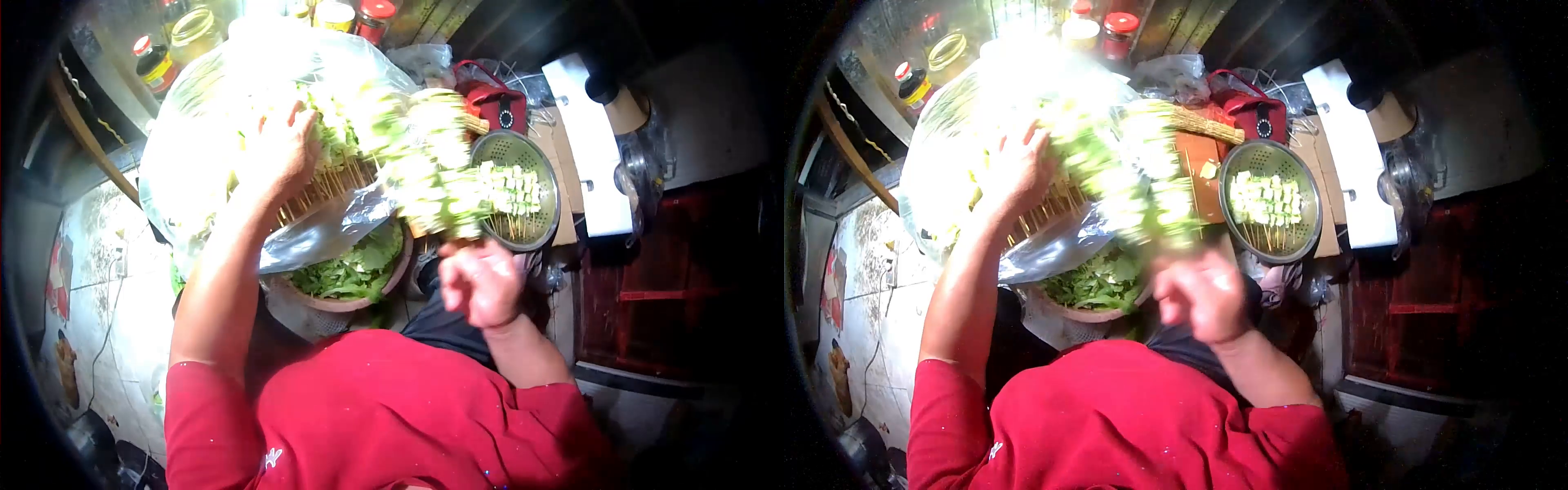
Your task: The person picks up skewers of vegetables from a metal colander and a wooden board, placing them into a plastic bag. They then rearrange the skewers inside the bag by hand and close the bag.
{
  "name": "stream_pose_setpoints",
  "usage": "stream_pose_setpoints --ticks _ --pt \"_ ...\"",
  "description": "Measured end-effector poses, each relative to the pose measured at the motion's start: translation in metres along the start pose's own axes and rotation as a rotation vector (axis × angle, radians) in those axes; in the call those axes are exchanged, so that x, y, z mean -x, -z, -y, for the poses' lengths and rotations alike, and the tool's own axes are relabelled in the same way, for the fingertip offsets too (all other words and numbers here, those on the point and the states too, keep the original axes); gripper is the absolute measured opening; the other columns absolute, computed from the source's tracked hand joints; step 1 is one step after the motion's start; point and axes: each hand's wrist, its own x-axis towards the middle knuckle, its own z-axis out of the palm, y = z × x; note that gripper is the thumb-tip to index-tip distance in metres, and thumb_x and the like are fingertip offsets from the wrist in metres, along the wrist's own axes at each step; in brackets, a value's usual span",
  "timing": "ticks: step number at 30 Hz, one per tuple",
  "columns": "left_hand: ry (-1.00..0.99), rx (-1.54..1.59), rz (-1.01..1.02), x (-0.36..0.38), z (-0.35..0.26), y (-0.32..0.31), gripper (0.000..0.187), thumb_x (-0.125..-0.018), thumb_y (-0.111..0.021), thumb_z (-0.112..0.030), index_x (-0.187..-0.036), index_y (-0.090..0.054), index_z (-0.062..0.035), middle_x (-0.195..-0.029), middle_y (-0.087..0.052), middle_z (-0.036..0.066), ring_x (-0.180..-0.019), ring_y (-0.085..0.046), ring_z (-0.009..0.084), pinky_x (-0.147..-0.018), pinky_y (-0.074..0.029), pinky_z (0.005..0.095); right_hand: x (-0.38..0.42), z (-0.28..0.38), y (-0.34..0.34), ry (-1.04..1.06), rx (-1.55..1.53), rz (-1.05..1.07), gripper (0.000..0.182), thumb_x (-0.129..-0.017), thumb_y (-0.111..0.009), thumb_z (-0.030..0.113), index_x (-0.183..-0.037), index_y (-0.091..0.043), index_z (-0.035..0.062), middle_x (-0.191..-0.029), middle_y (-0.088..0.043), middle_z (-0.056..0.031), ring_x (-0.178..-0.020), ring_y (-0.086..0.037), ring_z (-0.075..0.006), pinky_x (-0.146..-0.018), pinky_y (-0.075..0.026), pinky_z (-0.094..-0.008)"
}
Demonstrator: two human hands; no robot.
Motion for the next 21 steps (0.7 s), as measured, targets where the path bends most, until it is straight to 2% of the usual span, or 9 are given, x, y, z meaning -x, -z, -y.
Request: stream_pose_setpoints --ticks 2,3,7,8,10,11,16,18,21 --pt "-0.057 -0.037 -0.185 0.001 0.026 -0.034 0.038 -0.081 -0.054 -0.018 -0.119 -0.056 -0.0150 -0.129 -0.049 0.009 -0.119 -0.043 0.0318 -0.101 -0.032 0.0430 -0.010 -0.005 -0.032 -0.152 -0.191 0.221 0.021 -0.092 -0.050 0.013 -0.106 -0.051 -0.0017 -0.072 -0.058 -0.0118 -0.045 -0.051 -0.0176 -0.040 -0.044 -0.0266" --pt "-0.062 -0.087 -0.076 -0.003 0.020 -0.024 0.041 -0.087 -0.049 -0.031 -0.123 -0.053 -0.0112 -0.134 -0.045 0.014 -0.127 -0.038 0.0305 -0.106 -0.028 0.0411 -0.017 -0.009 -0.047 -0.237 -0.285 0.247 0.019 -0.092 -0.049 0.012 -0.106 -0.051 -0.0014 -0.072 -0.057 -0.0109 -0.045 -0.051 -0.0169 -0.041 -0.044 -0.0263" --pt "0.147 0.886 -0.044 0.003 0.039 -0.068 0.048 -0.084 -0.058 -0.030 -0.125 -0.051 -0.0063 -0.124 -0.055 0.013 -0.113 -0.049 0.0265 -0.103 -0.034 0.0354 -0.064 -0.024 -0.080 -0.383 -0.481 0.412 0.020 -0.096 -0.042 0.016 -0.105 -0.051 0.0007 -0.071 -0.051 -0.0017 -0.045 -0.045 -0.0091 -0.042 -0.039 -0.0233" --pt "0.100 0.472 0.165 0.000 0.014 -0.007 0.050 -0.081 -0.061 -0.028 -0.125 -0.050 -0.0052 -0.125 -0.054 0.013 -0.118 -0.047 0.0258 -0.106 -0.030 0.0362 -0.075 -0.024 -0.085 -0.390 -0.531 0.425 0.020 -0.097 -0.041 0.017 -0.104 -0.051 0.0010 -0.070 -0.048 0.0003 -0.045 -0.043 -0.0076 -0.042 -0.038 -0.0225" --pt "-0.093 0.021 0.149 0.006 0.012 0.004 0.051 -0.080 -0.061 -0.029 -0.125 -0.050 -0.0072 -0.129 -0.050 0.013 -0.123 -0.043 0.0259 -0.108 -0.025 0.0390 -0.097 -0.031 -0.085 -0.372 -0.617 0.430 0.021 -0.097 -0.038 0.016 -0.103 -0.053 0.0018 -0.067 -0.042 0.0025 -0.047 -0.038 -0.0064 -0.042 -0.035 -0.0216" --pt "-0.050 -0.048 0.195 0.005 0.013 0.001 0.052 -0.080 -0.061 -0.029 -0.127 -0.049 -0.0088 -0.137 -0.043 0.013 -0.128 -0.038 0.0259 -0.110 -0.022 0.0418 -0.108 -0.035 -0.082 -0.367 -0.667 0.427 0.021 -0.097 -0.038 0.015 -0.103 -0.053 0.0018 -0.068 -0.042 0.0025 -0.047 -0.037 -0.0065 -0.043 -0.034 -0.0215" --pt "-0.062 0.071 0.165 0.008 0.006 0.021 0.053 -0.080 -0.062 -0.030 -0.128 -0.049 -0.0113 -0.140 -0.039 0.012 -0.130 -0.036 0.0254 -0.110 -0.022 0.0418 -0.146 -0.047 -0.065 -0.338 -0.697 0.276 0.019 -0.094 -0.041 0.015 -0.103 -0.052 0.0023 -0.068 -0.043 0.0028 -0.049 -0.036 -0.0066 -0.044 -0.031 -0.0208" --pt "-0.108 0.126 0.026 0.010 0.006 0.021 0.048 -0.079 -0.063 -0.021 -0.125 -0.050 -0.0118 -0.134 -0.044 0.012 -0.123 -0.044 0.0266 -0.107 -0.027 0.0424 -0.153 -0.051 -0.056 -0.292 -0.587 0.181 0.018 -0.093 -0.044 0.014 -0.104 -0.052 0.0020 -0.068 -0.043 0.0032 -0.051 -0.036 -0.0063 -0.045 -0.031 -0.0205" --pt "-0.053 0.121 0.149 0.007 0.004 0.026 0.052 -0.080 -0.064 -0.028 -0.128 -0.049 -0.0138 -0.140 -0.039 0.010 -0.130 -0.037 0.0253 -0.110 -0.023 0.0418 -0.153 -0.050 -0.050 -0.217 -0.435 0.128 0.018 -0.094 -0.045 0.015 -0.104 -0.052 0.0016 -0.069 -0.044 0.0019 -0.051 -0.037 -0.0073 -0.046 -0.032 -0.0210"
